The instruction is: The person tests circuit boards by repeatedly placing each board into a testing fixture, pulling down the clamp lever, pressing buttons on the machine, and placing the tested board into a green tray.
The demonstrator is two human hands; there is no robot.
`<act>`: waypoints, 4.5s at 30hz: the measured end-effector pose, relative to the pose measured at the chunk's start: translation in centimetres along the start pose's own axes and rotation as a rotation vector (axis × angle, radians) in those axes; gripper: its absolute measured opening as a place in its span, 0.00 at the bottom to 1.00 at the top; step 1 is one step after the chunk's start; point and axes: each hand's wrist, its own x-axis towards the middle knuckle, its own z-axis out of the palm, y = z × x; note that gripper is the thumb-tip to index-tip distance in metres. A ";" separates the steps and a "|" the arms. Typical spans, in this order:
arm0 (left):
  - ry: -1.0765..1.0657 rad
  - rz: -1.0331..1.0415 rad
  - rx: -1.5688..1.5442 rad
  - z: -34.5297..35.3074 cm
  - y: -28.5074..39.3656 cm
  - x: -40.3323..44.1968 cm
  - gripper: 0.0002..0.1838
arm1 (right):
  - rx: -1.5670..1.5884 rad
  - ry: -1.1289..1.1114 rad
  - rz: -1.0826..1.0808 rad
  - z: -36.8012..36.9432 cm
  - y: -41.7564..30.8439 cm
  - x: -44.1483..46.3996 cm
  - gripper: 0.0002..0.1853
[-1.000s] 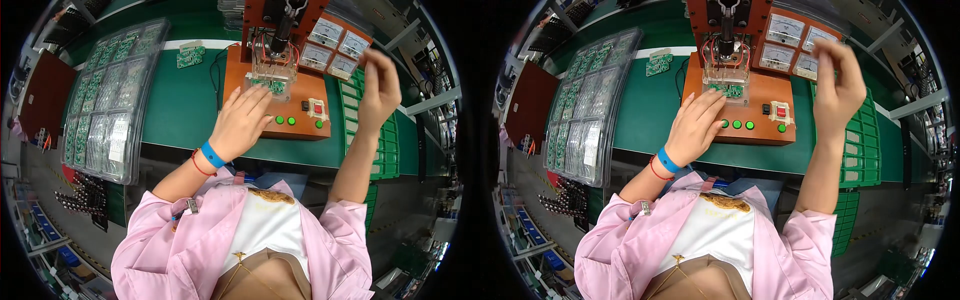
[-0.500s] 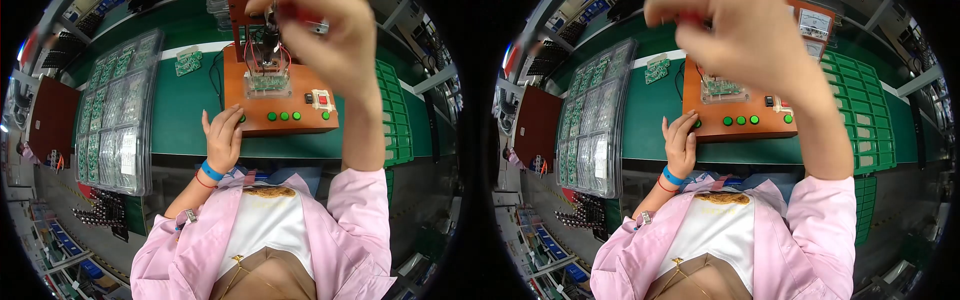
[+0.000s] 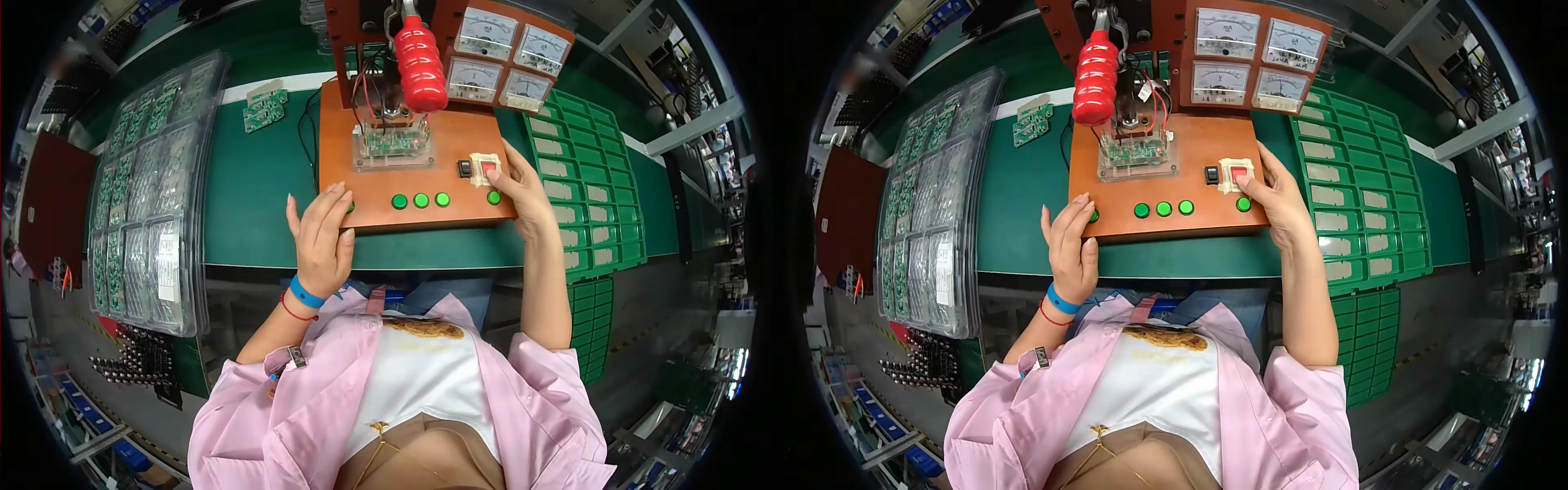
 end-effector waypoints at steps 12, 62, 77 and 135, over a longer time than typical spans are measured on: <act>-0.020 -0.036 0.027 0.0 0.3 -0.5 0.21 | -0.858 0.355 -1.093 4.5 4.4 -5.9 0.25; 0.005 -0.028 -0.034 0.2 0.0 -0.8 0.25 | -0.712 0.376 -0.550 1.8 0.6 -2.6 0.36; -0.015 -0.038 0.059 0.2 0.1 -0.6 0.18 | -0.645 0.243 -0.458 0.8 1.3 0.0 0.29; -0.303 -0.408 0.589 -1.0 -17.8 8.8 0.21 | -0.675 0.423 -1.753 12.3 -18.6 8.3 0.08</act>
